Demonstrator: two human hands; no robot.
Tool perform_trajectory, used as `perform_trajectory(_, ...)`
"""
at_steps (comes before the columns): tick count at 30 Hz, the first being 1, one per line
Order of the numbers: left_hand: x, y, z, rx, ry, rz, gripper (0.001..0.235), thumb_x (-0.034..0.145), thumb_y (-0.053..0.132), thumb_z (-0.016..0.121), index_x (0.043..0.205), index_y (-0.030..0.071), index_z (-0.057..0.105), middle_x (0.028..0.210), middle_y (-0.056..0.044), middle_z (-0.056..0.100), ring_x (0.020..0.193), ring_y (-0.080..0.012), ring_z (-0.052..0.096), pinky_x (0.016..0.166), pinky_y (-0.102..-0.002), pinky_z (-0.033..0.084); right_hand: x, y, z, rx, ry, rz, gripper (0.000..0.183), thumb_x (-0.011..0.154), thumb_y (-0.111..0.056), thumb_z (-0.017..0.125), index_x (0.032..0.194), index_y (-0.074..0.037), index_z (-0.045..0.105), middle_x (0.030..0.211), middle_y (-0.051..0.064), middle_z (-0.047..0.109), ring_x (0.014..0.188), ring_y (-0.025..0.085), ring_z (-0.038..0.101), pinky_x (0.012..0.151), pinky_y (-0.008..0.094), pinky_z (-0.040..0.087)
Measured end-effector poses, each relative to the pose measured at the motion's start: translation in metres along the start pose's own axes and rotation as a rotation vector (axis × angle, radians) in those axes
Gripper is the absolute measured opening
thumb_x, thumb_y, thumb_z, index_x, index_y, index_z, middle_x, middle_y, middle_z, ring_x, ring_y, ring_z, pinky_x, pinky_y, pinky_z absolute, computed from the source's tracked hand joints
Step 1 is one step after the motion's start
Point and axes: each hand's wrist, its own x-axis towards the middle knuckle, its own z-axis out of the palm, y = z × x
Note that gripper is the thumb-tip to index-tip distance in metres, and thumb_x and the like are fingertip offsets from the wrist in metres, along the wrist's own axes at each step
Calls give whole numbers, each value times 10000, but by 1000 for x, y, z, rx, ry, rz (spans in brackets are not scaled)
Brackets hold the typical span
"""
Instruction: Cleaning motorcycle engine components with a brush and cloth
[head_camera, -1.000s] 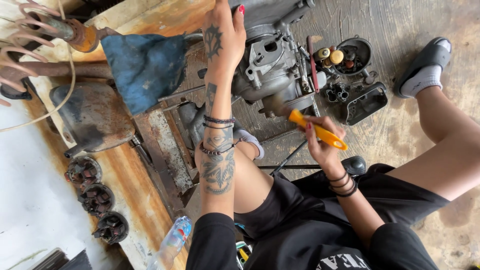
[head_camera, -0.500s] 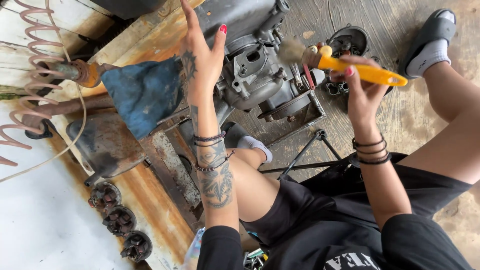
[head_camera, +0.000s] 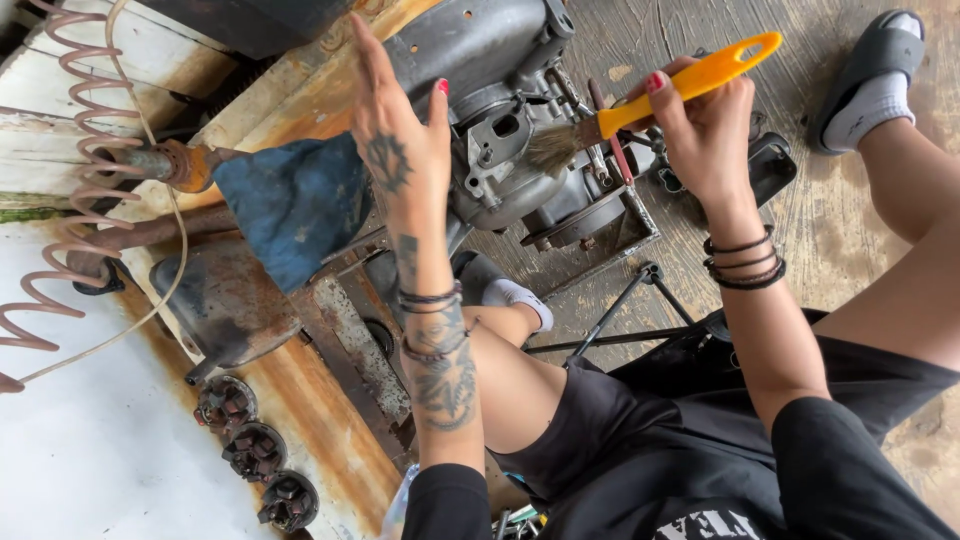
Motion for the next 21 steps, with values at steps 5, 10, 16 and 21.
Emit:
perform_trajectory(5, -1, 45, -7, 26, 192, 207, 251, 957, 197, 758, 1160, 134, 623, 1095, -47, 612, 756, -118, 643, 533, -216, 523, -13, 8, 9, 199, 180, 55, 321, 1184, -140, 532, 1064, 144, 618, 988, 258, 709, 870, 329, 745, 727, 352, 631)
perform_trajectory(10, -9, 28, 43, 363, -331, 152, 580, 724, 390, 939, 1142, 55, 715, 1131, -130, 714, 994, -238, 695, 861, -374, 591, -35, 35, -9, 278, 251, 105, 218, 1185, -98, 568, 1134, 107, 625, 1051, 222, 696, 962, 308, 749, 761, 317, 645)
perform_trajectory(16, -7, 41, 30, 457, -302, 216, 366, 644, 292, 990, 799, 77, 737, 922, -116, 729, 847, -246, 728, 714, -372, 619, -50, 30, -32, 238, 338, 186, 292, 1194, -193, 561, 1102, 78, 616, 1048, 195, 692, 957, 274, 731, 783, 341, 652)
perform_trajectory(21, -4, 37, 27, 451, -305, 269, 347, 666, 254, 968, 862, 69, 750, 961, -115, 695, 895, -275, 701, 764, -378, 596, -54, 42, -28, 265, 355, 183, 307, 1190, -196, 561, 1096, 93, 606, 1060, 226, 695, 950, 297, 736, 758, 344, 651)
